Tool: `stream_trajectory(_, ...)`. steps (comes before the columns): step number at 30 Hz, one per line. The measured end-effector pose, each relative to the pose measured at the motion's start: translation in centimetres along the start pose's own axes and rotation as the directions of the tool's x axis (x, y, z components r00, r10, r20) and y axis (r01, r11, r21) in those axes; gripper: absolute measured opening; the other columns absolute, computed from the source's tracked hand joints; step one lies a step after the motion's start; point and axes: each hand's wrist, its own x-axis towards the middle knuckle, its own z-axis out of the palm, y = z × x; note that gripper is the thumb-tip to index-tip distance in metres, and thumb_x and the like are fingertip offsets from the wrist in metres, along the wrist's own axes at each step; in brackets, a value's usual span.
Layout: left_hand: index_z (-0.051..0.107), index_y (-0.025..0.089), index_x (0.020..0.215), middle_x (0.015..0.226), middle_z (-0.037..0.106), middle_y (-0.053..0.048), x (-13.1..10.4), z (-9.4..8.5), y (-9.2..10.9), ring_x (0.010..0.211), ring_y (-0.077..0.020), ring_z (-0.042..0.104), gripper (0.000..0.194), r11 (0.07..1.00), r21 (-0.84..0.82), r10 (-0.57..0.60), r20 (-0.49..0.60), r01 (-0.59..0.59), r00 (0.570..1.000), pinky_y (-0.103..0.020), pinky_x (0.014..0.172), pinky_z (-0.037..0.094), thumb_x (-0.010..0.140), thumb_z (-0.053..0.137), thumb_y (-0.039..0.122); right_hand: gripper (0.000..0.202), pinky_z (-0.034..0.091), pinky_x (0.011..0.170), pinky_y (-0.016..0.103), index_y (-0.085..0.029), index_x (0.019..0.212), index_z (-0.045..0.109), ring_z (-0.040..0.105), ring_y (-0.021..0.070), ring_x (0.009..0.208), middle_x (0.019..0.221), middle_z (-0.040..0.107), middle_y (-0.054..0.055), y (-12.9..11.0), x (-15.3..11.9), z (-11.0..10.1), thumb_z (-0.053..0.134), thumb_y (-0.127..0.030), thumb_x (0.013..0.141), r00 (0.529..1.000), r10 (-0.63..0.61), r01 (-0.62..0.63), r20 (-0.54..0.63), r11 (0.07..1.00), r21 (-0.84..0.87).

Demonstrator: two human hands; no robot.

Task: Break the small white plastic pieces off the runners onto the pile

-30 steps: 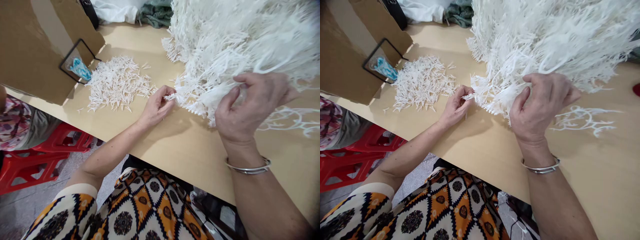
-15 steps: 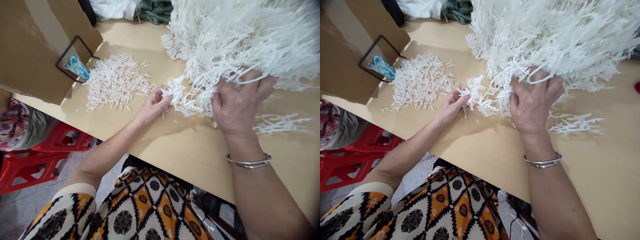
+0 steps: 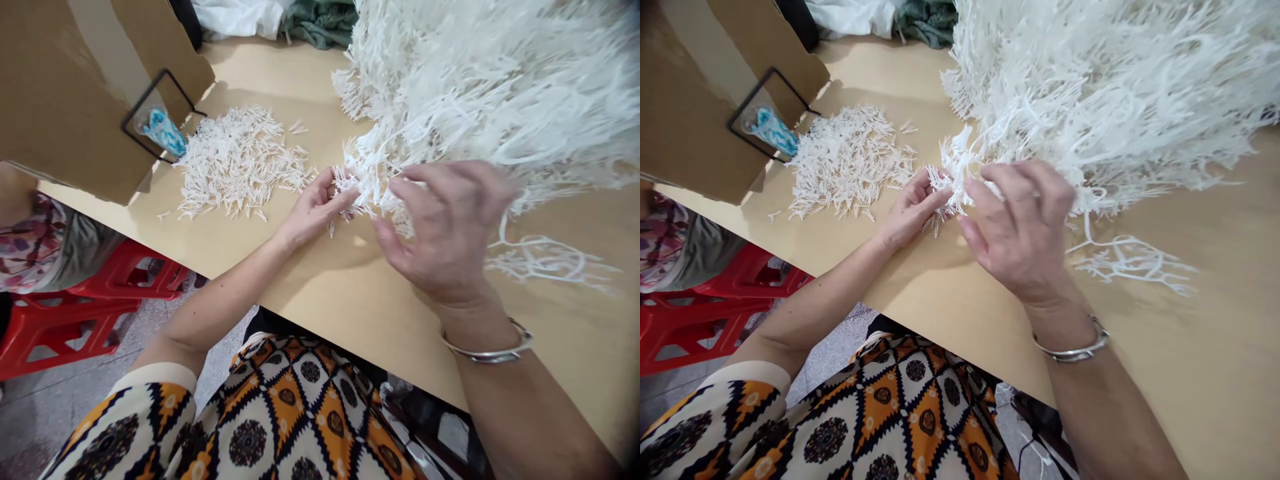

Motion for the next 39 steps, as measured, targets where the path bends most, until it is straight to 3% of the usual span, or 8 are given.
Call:
stream_trajectory(2,0.058,0.023,0.112,0.097,0.064,-0.002,-0.1,0.0,0.2,0.083,-0.0145,0.065,0.048,1.000,0.007,0.008,0.013,-0.009,1.000,-0.032,0.078,0.059,0.093,0.076,0.064,0.048,0.039,0.124,0.060,-0.028,0.150,0.057,0.049,0.0371,0.145,0.153,0.062,0.011,-0.5,0.1,0.8,0.060,-0.034,0.103,0.999,-0.045,0.046,0.015,0.998,-0.044)
stream_trajectory(8,0.054,0.024,0.110,0.091,0.058,0.003,-0.3,0.0,0.9,0.070,-0.0084,0.052,0.044,0.998,0.054,-0.032,0.154,0.024,0.988,-0.024,0.064,0.047,0.086,0.083,0.045,0.018,0.038,0.121,0.059,-0.023,0.109,0.075,0.050,0.0367,0.136,0.129,0.075,0.011,2.5,0.0,2.0,0.059,-0.028,0.101,0.987,0.159,-0.157,0.005,0.978,-0.139)
stream_trajectory(15,0.050,0.025,0.115,0.093,0.056,0.004,-0.3,0.3,0.2,0.063,-0.0048,0.045,0.044,0.992,0.123,-0.023,0.100,0.011,0.995,-0.022,0.058,0.040,0.086,0.081,0.036,0.021,0.037,0.120,0.061,-0.024,0.116,0.071,0.051,0.0365,0.135,0.130,0.074,0.010,3.7,-0.3,1.7,0.064,-0.032,0.098,0.988,0.156,-0.155,-0.009,0.975,-0.158)
stream_trajectory(19,0.051,0.026,0.117,0.094,0.057,0.002,-0.1,0.2,-0.9,0.064,-0.0066,0.048,0.047,0.982,0.177,0.057,0.046,-0.064,0.997,-0.022,0.056,0.042,0.087,0.083,0.042,0.053,0.038,0.122,0.062,-0.028,0.138,0.057,0.052,0.0381,0.140,0.146,0.061,0.016,1.9,-0.3,0.5,0.071,-0.031,0.087,0.995,0.075,-0.079,-0.061,0.994,-0.073)
stream_trajectory(23,0.055,0.026,0.123,0.102,0.064,-0.002,0.0,0.0,-1.1,0.071,-0.0093,0.055,0.045,0.953,0.265,0.139,0.037,-0.144,0.990,-0.024,0.061,0.047,0.090,0.082,0.039,0.049,0.035,0.123,0.065,-0.041,0.143,0.050,0.045,0.0404,0.152,0.155,0.055,0.008,-0.8,-0.1,-0.5,0.058,-0.029,0.096,0.996,0.060,-0.067,-0.067,0.992,-0.109)
stream_trajectory(27,0.057,0.025,0.122,0.124,0.067,-0.006,-0.3,0.2,-0.4,0.084,-0.0112,0.062,0.043,0.921,0.329,0.191,0.084,-0.208,0.978,-0.023,0.068,0.049,0.088,0.081,0.034,0.051,0.040,0.119,0.062,-0.032,0.151,0.049,0.054,0.0380,0.144,0.152,0.062,0.011,-1.5,0.1,0.8,0.057,-0.040,0.101,0.999,0.042,-0.042,-0.031,0.999,-0.020)
stream_trajectory(32,0.054,0.025,0.121,0.099,0.065,-0.001,-0.2,0.3,-0.5,0.072,-0.0076,0.054,0.040,0.937,0.296,0.161,0.103,-0.185,0.982,-0.022,0.064,0.045,0.091,0.079,0.035,0.024,0.043,0.107,0.058,-0.024,0.111,0.071,0.066,0.0345,0.116,0.113,0.077,0.012,0.2,-0.1,2.7,0.058,-0.043,0.102,0.975,0.218,-0.219,-0.050,0.976,-0.010)
stream_trajectory(39,0.058,0.022,0.112,0.091,0.062,0.001,-0.2,0.5,-0.3,0.070,-0.0074,0.051,0.043,0.956,0.258,0.117,0.110,-0.142,0.987,-0.023,0.062,0.042,0.092,0.080,0.054,0.013,0.045,0.104,0.057,-0.026,0.102,0.069,0.067,0.0327,0.107,0.102,0.076,0.008,0.4,-0.3,2.7,0.061,-0.036,0.098,0.965,0.261,-0.262,-0.041,0.964,-0.045)
